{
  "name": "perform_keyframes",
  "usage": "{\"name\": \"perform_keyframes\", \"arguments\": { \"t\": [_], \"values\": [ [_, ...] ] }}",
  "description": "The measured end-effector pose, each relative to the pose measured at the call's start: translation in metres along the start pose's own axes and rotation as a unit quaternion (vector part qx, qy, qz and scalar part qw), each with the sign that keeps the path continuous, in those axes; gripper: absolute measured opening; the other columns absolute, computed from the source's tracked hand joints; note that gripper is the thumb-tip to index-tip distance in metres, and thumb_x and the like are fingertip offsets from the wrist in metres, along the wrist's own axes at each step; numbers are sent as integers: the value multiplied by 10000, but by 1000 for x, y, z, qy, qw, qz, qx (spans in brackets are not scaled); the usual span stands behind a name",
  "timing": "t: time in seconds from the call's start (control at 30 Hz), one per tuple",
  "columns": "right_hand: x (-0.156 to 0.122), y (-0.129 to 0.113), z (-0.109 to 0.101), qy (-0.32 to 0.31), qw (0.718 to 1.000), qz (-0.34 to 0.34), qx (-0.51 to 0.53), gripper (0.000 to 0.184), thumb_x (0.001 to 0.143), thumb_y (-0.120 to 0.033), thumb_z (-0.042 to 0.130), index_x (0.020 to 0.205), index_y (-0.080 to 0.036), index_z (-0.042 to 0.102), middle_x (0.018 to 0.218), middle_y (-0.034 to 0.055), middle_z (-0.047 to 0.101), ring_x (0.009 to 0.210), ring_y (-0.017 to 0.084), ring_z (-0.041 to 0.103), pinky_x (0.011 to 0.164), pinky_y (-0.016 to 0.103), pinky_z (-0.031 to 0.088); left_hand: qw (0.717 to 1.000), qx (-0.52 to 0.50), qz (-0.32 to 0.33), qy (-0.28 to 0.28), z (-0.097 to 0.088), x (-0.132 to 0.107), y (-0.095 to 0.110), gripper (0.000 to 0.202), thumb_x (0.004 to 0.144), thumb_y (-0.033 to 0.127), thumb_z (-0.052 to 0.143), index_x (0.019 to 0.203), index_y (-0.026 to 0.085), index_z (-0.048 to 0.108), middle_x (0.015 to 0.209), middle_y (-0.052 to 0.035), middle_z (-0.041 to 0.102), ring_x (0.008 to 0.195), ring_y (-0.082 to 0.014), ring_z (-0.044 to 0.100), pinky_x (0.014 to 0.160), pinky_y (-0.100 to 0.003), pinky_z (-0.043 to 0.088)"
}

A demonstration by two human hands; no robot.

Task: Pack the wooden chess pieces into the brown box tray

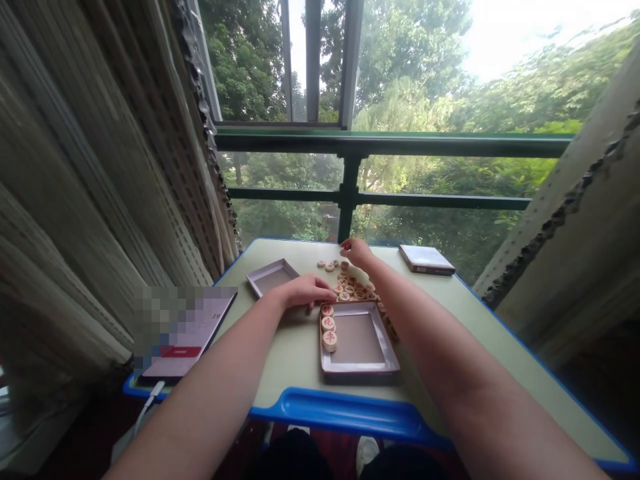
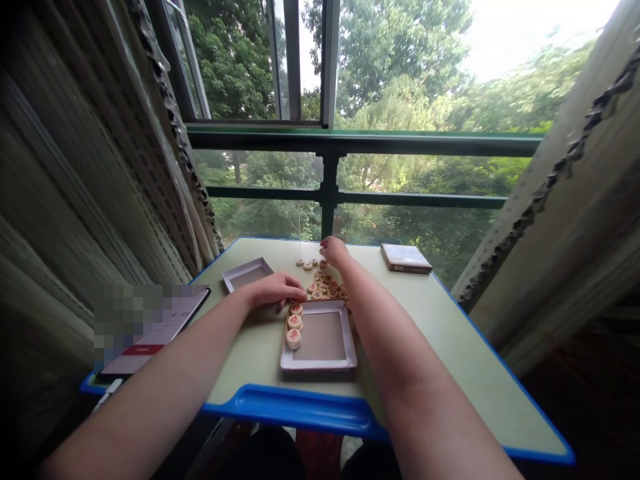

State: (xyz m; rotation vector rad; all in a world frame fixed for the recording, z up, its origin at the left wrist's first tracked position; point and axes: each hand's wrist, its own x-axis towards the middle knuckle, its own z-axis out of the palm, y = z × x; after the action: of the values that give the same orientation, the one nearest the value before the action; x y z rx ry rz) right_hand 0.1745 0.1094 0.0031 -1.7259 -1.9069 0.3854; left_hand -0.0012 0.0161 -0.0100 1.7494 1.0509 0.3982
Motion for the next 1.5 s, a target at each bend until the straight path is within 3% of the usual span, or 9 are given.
{"name": "perform_keyframes", "arguments": {
  "t": [0.1,0.23,0.37,0.53,0.7,0.87,1.03,1.33,1.5],
  "values": [
    [-17,-10,-21,30,998,-1,57,298,804,-229,524,1082,-128,561,991,101,643,751,123,595,626,219,458,1000,3,4,-6,0,-1,0,366,595,448,691,732,109,670,595,2,573,417,-51,417,401,-201,322],
    [-66,-27,-53,-24,979,-50,198,202,687,-215,656,860,-121,610,769,50,645,626,97,563,564,203,438,1000,24,6,-9,0,0,-2,341,601,433,688,728,117,669,606,-2,585,416,-53,420,405,-202,323],
    [-127,-30,-63,-57,988,-97,110,75,659,-205,657,709,-154,634,660,8,615,588,105,536,530,213,399,999,35,7,-4,1,-1,-2,329,603,420,683,728,116,674,610,-3,585,421,-53,413,409,-204,319],
    [-169,-16,-43,-75,987,-144,13,65,660,-171,652,724,-176,657,690,4,629,632,120,541,583,232,404,999,28,26,23,5,-3,2,327,596,412,686,725,112,674,574,9,561,426,-55,398,398,-201,297],
    [-174,-7,-31,-61,970,-233,-42,91,660,-275,697,728,-214,694,699,28,642,820,193,528,708,292,403,998,37,12,47,6,-5,2,321,602,409,679,733,116,675,506,29,521,382,-45,334,364,-201,224],
    [-178,-7,-39,-96,946,-302,-70,131,742,-305,618,732,-217,715,692,55,648,854,209,506,779,332,382,999,4,6,39,3,-2,0,294,588,385,694,698,114,661,523,16,547,416,-54,394,392,-195,273],
    [-182,-7,-47,-136,938,-309,-78,180,710,-260,610,857,-224,708,800,45,664,894,215,486,837,353,353,999,-8,-4,34,1,0,-2,330,547,417,717,663,116,646,523,16,547,433,-68,428,424,-211,316],
    [-183,-5,-51,-182,930,-313,-56,183,702,-380,641,773,-227,715,816,42,632,907,218,462,848,362,330,999,34,-4,-6,4,-11,8,379,538,467,713,662,115,644,532,11,542,434,-63,412,422,-208,289],
    [-178,-2,-55,-153,944,-287,-51,167,697,-337,651,809,-233,717,915,46,611,961,231,446,896,396,305,999,47,-5,-25,3,-11,8,391,538,476,712,690,121,657,550,12,539,449,-60,399,423,-205,277]
  ]
}}
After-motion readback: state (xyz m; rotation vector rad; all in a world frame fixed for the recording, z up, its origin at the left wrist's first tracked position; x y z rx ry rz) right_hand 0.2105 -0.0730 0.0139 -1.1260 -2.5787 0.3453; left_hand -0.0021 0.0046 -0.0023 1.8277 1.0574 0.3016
